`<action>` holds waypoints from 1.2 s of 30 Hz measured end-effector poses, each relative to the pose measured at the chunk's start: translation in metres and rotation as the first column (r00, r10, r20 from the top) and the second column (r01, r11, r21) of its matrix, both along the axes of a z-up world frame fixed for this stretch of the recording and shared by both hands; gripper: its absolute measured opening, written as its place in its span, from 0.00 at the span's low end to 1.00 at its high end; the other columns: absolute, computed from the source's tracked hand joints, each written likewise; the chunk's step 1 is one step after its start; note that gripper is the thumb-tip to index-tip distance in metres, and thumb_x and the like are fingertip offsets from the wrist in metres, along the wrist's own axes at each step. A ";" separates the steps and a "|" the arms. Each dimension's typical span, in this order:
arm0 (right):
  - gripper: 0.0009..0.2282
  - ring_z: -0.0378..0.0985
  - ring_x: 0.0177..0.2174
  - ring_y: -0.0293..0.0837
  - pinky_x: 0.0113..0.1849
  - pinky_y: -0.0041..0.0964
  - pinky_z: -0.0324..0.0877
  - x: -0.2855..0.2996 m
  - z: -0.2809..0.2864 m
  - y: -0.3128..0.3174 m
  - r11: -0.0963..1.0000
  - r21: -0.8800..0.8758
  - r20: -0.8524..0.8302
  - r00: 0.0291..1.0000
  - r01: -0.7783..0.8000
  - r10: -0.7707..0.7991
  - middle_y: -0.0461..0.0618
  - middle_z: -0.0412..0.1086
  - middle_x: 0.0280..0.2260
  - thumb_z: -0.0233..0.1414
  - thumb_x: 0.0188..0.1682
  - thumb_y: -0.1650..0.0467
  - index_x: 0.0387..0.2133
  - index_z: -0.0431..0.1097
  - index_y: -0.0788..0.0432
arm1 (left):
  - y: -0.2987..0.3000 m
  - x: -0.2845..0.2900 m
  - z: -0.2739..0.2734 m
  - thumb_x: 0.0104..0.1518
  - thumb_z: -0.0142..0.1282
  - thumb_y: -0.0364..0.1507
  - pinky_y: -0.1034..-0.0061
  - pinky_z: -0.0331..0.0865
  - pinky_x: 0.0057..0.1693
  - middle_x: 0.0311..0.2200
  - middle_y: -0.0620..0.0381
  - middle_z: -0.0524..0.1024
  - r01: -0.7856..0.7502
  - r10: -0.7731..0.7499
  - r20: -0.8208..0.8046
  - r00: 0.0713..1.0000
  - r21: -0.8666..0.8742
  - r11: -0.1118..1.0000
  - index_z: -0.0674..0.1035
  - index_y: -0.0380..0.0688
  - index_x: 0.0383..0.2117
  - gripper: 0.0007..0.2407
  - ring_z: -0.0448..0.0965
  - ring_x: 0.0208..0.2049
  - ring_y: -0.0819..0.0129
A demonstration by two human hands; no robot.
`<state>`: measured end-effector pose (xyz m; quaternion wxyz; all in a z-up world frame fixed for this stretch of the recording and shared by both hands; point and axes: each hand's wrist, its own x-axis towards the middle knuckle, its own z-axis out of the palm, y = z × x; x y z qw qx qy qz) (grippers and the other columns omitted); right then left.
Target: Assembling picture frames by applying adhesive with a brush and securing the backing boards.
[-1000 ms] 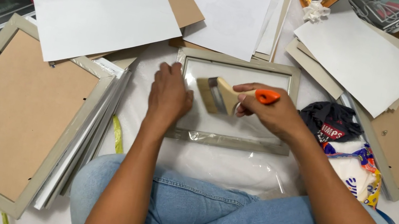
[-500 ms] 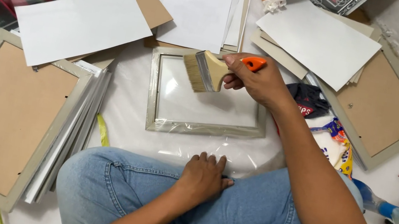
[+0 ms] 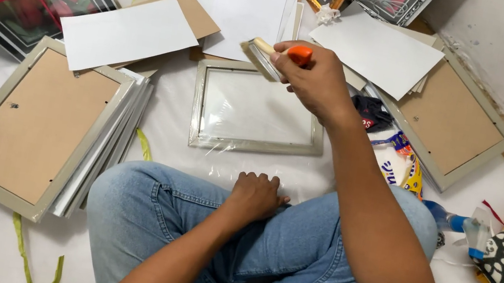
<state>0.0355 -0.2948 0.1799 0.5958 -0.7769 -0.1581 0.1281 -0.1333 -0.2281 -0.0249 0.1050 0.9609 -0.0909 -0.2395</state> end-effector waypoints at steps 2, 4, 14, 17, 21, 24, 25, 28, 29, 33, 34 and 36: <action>0.11 0.81 0.26 0.39 0.30 0.31 0.81 -0.005 0.004 -0.001 1.000 -0.017 0.039 0.999 -0.016 0.017 0.51 0.74 0.21 0.60 0.48 0.66 0.42 0.78 0.57 | -0.002 -0.001 0.000 0.65 0.41 0.48 0.49 0.71 0.49 0.39 0.39 0.79 -0.001 0.002 0.006 1.000 -0.015 1.000 0.76 0.40 0.52 0.24 0.81 0.42 0.39; 0.11 0.80 0.26 0.39 0.30 0.32 0.81 -0.006 0.002 0.001 0.999 -0.032 0.075 0.996 -0.043 0.045 0.52 0.73 0.21 0.59 0.49 0.67 0.43 0.78 0.56 | 0.003 0.003 -0.001 0.66 0.42 0.47 0.48 0.72 0.47 0.40 0.38 0.78 -0.014 0.015 0.010 1.000 -0.026 1.000 0.75 0.39 0.54 0.24 0.81 0.42 0.38; 0.17 0.82 0.27 0.46 0.32 0.38 0.80 0.027 -0.078 -0.003 0.973 0.008 -0.324 0.920 -0.229 0.219 0.60 0.76 0.27 0.54 0.55 0.64 0.48 0.71 0.68 | 0.088 0.057 0.109 0.62 0.49 0.39 0.40 0.71 0.54 0.49 0.31 0.77 -0.244 0.175 -0.233 0.956 -0.311 0.919 0.68 0.43 0.65 0.25 0.78 0.51 0.30; 0.18 0.83 0.27 0.46 0.32 0.36 0.81 0.035 -0.094 0.006 0.975 0.095 -0.415 0.882 -0.202 0.223 0.60 0.76 0.27 0.53 0.56 0.63 0.49 0.70 0.68 | 0.153 0.090 0.123 0.63 0.48 0.37 0.42 0.70 0.55 0.48 0.32 0.78 -0.416 0.401 -0.113 0.909 -0.300 0.859 0.69 0.40 0.64 0.23 0.78 0.51 0.32; 0.16 0.81 0.22 0.45 0.29 0.33 0.79 0.041 -0.122 0.029 0.970 0.189 -0.478 0.848 -0.155 0.229 0.57 0.72 0.21 0.53 0.56 0.61 0.45 0.73 0.64 | 0.204 0.115 0.103 0.62 0.51 0.34 0.44 0.72 0.49 0.43 0.37 0.79 -0.556 0.721 0.276 0.636 -0.484 0.676 0.71 0.36 0.60 0.21 0.81 0.44 0.36; 0.14 0.80 0.21 0.46 0.28 0.32 0.75 0.037 -0.148 0.040 0.976 0.137 -0.497 0.841 -0.170 0.216 0.56 0.71 0.19 0.53 0.56 0.63 0.42 0.75 0.64 | 0.221 0.122 0.034 0.63 0.51 0.36 0.48 0.73 0.47 0.40 0.38 0.78 -0.603 0.859 0.185 0.477 -0.643 0.473 0.71 0.34 0.59 0.21 0.82 0.39 0.41; 0.14 0.80 0.21 0.46 0.28 0.32 0.75 0.036 -0.149 0.043 0.977 0.131 -0.500 0.840 -0.168 0.212 0.56 0.71 0.19 0.53 0.56 0.63 0.42 0.75 0.64 | 0.227 0.127 0.017 0.63 0.51 0.36 0.48 0.73 0.47 0.40 0.38 0.78 -0.604 0.860 0.179 0.478 -0.644 0.470 0.71 0.34 0.59 0.21 0.82 0.39 0.41; 0.12 0.81 0.23 0.47 0.28 0.32 0.73 0.027 -0.155 0.053 0.978 0.111 -0.534 0.819 -0.177 0.209 0.57 0.70 0.18 0.54 0.53 0.66 0.42 0.76 0.64 | 0.242 0.136 -0.008 0.60 0.53 0.38 0.55 0.77 0.46 0.40 0.48 0.80 -0.724 0.842 0.064 0.536 -0.478 0.497 0.72 0.38 0.59 0.23 0.84 0.39 0.53; 0.12 0.81 0.23 0.47 0.28 0.32 0.73 0.025 -0.157 0.055 0.978 0.108 -0.551 0.808 -0.177 0.207 0.57 0.70 0.18 0.53 0.52 0.67 0.42 0.76 0.64 | 0.241 0.140 -0.002 0.61 0.53 0.37 0.53 0.76 0.46 0.40 0.46 0.80 -0.721 0.837 0.047 0.546 -0.483 0.497 0.73 0.37 0.59 0.22 0.84 0.41 0.50; 0.12 0.79 0.22 0.46 0.30 0.33 0.75 0.018 -0.160 0.063 0.973 0.118 -0.618 0.753 -0.198 0.228 0.59 0.71 0.18 0.52 0.48 0.70 0.42 0.75 0.65 | 0.241 0.143 0.009 0.61 0.50 0.35 0.49 0.75 0.49 0.41 0.42 0.80 -0.740 0.825 -0.026 0.565 -0.459 0.492 0.72 0.35 0.59 0.22 0.83 0.45 0.44; 0.12 0.79 0.22 0.46 0.30 0.33 0.75 0.017 -0.160 0.063 0.974 0.115 -0.623 0.750 -0.197 0.225 0.59 0.71 0.18 0.52 0.48 0.70 0.42 0.75 0.65 | 0.241 0.142 0.008 0.61 0.50 0.35 0.49 0.75 0.49 0.41 0.42 0.80 -0.742 0.825 -0.032 0.565 -0.457 0.490 0.72 0.35 0.59 0.22 0.83 0.45 0.44; 0.13 0.79 0.21 0.47 0.30 0.35 0.76 0.017 -0.158 0.064 0.972 0.090 -0.634 0.740 -0.218 0.224 0.61 0.72 0.18 0.53 0.46 0.72 0.42 0.76 0.67 | 0.242 0.144 0.006 0.61 0.50 0.35 0.48 0.74 0.50 0.40 0.42 0.81 -0.744 0.814 -0.051 0.578 -0.442 0.501 0.73 0.35 0.59 0.22 0.83 0.45 0.43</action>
